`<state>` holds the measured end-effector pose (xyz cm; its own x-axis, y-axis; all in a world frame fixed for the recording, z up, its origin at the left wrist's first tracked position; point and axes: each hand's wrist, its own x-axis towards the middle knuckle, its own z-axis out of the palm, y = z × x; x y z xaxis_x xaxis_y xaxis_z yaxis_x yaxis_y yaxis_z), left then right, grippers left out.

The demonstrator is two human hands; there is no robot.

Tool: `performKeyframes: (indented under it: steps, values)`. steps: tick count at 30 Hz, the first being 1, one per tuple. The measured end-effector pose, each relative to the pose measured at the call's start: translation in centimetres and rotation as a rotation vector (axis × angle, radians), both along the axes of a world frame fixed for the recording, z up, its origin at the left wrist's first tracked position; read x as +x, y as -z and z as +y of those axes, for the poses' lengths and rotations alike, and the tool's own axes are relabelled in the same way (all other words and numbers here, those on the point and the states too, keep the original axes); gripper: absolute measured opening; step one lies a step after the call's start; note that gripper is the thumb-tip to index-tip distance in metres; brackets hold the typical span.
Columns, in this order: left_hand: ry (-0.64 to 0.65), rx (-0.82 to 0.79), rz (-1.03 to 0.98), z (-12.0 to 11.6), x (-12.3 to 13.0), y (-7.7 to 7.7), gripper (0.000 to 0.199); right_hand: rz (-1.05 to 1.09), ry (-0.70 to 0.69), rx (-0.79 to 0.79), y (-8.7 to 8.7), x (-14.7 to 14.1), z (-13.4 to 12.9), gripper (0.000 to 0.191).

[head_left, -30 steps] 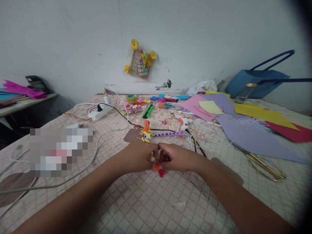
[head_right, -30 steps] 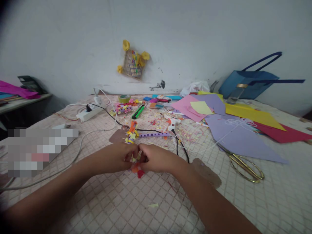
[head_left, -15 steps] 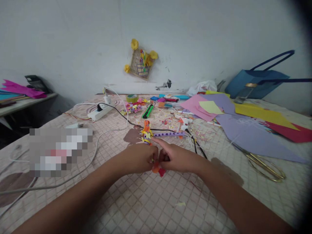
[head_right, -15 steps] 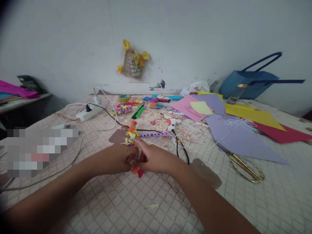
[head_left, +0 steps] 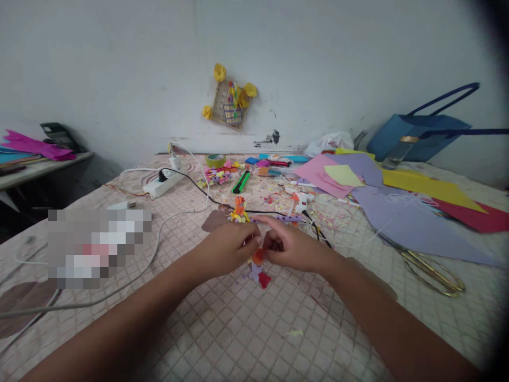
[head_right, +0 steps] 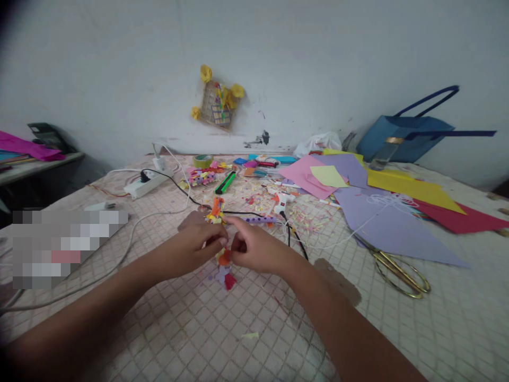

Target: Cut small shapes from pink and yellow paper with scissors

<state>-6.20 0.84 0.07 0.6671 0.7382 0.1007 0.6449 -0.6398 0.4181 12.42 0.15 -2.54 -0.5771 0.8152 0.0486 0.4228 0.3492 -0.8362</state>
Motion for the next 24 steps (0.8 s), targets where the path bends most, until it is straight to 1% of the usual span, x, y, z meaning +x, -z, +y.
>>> performKeyframes:
  steps: [3, 6, 10, 12, 15, 24]
  values:
    - [-0.038, -0.029, -0.141, 0.1, 0.1, 0.1, 0.020, 0.134, 0.086, 0.050, -0.2, 0.0, 0.1, 0.068]
    - [-0.017, -0.127, -0.227, 0.2, 0.2, 0.4, 0.017, 0.211, 0.150, 0.089, -0.2, -0.1, 0.2, 0.067]
    - [-0.051, -0.196, -0.340, 0.5, 0.4, 0.6, 0.018, 0.253, 0.164, 0.103, -0.3, -0.1, 0.3, 0.063]
    - [-0.048, -0.220, -0.394, 0.6, 0.5, 0.6, 0.017, 0.253, 0.163, 0.095, -0.3, -0.1, 0.2, 0.061]
    - [-0.023, -0.267, -0.436, 0.7, 0.5, 0.6, 0.015, 0.253, 0.167, 0.100, -0.3, -0.1, 0.2, 0.060]
    - [-0.027, -0.330, -0.460, 0.9, 0.6, 1.1, 0.016, 0.313, 0.201, 0.118, -0.8, -0.2, 0.0, 0.055]
